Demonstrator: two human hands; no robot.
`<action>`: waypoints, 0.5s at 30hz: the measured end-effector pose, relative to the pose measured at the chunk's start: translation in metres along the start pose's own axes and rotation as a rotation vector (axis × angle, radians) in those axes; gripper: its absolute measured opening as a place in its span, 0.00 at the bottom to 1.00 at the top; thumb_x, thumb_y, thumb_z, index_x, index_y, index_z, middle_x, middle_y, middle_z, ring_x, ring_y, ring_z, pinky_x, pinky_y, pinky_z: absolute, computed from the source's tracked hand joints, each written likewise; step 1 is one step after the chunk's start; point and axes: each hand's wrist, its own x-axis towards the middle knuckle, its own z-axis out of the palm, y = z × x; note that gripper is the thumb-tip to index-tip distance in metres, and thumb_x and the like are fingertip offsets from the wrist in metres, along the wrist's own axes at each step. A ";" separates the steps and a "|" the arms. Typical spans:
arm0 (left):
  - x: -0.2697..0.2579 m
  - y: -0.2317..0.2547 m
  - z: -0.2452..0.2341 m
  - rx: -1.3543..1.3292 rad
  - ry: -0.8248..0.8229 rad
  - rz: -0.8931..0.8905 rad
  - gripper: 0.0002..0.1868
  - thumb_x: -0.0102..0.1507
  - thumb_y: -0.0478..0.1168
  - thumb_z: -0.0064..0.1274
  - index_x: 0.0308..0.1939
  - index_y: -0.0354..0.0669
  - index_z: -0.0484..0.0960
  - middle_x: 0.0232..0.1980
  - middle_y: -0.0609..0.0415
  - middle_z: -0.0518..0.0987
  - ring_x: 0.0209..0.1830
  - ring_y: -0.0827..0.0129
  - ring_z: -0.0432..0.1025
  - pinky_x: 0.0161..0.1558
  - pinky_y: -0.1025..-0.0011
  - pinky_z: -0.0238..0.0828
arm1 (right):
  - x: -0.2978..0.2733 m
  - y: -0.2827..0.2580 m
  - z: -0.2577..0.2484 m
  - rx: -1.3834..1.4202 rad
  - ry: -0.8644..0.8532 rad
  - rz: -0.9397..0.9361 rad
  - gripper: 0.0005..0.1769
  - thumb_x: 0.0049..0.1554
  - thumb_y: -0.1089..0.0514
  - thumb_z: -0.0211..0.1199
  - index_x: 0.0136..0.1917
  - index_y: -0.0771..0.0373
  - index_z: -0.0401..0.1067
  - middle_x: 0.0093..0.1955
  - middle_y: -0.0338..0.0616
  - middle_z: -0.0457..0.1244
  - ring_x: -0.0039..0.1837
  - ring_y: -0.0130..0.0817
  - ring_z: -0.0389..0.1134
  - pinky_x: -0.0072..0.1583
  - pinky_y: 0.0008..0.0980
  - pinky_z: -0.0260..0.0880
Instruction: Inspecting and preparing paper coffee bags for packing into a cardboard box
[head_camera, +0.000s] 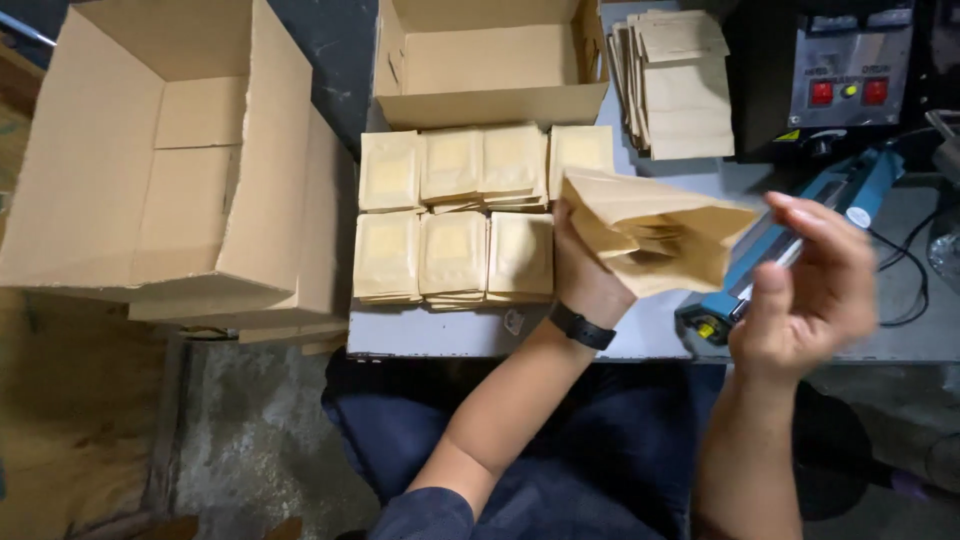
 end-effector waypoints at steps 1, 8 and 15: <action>0.000 -0.006 0.006 0.002 0.002 -0.007 0.46 0.61 0.70 0.57 0.71 0.43 0.67 0.67 0.36 0.73 0.61 0.38 0.71 0.65 0.35 0.57 | -0.014 0.014 0.000 -0.007 0.003 0.002 0.26 0.66 0.55 0.58 0.61 0.85 0.63 0.61 0.77 0.60 0.66 0.68 0.64 0.67 0.53 0.65; 0.012 -0.044 0.010 0.176 0.259 -0.140 0.45 0.63 0.80 0.44 0.71 0.56 0.69 0.68 0.45 0.73 0.62 0.46 0.72 0.62 0.45 0.69 | -0.076 0.082 -0.009 0.002 -0.056 0.350 0.48 0.46 0.48 0.81 0.68 0.72 0.59 0.63 0.53 0.62 0.61 0.44 0.66 0.52 0.38 0.67; 0.028 -0.061 0.006 0.358 0.411 -0.081 0.41 0.63 0.79 0.43 0.71 0.62 0.69 0.67 0.48 0.72 0.64 0.53 0.71 0.63 0.54 0.70 | -0.045 0.068 0.020 -0.098 0.129 0.353 0.09 0.66 0.74 0.60 0.58 0.80 0.66 0.68 0.66 0.59 0.72 0.58 0.60 0.70 0.55 0.60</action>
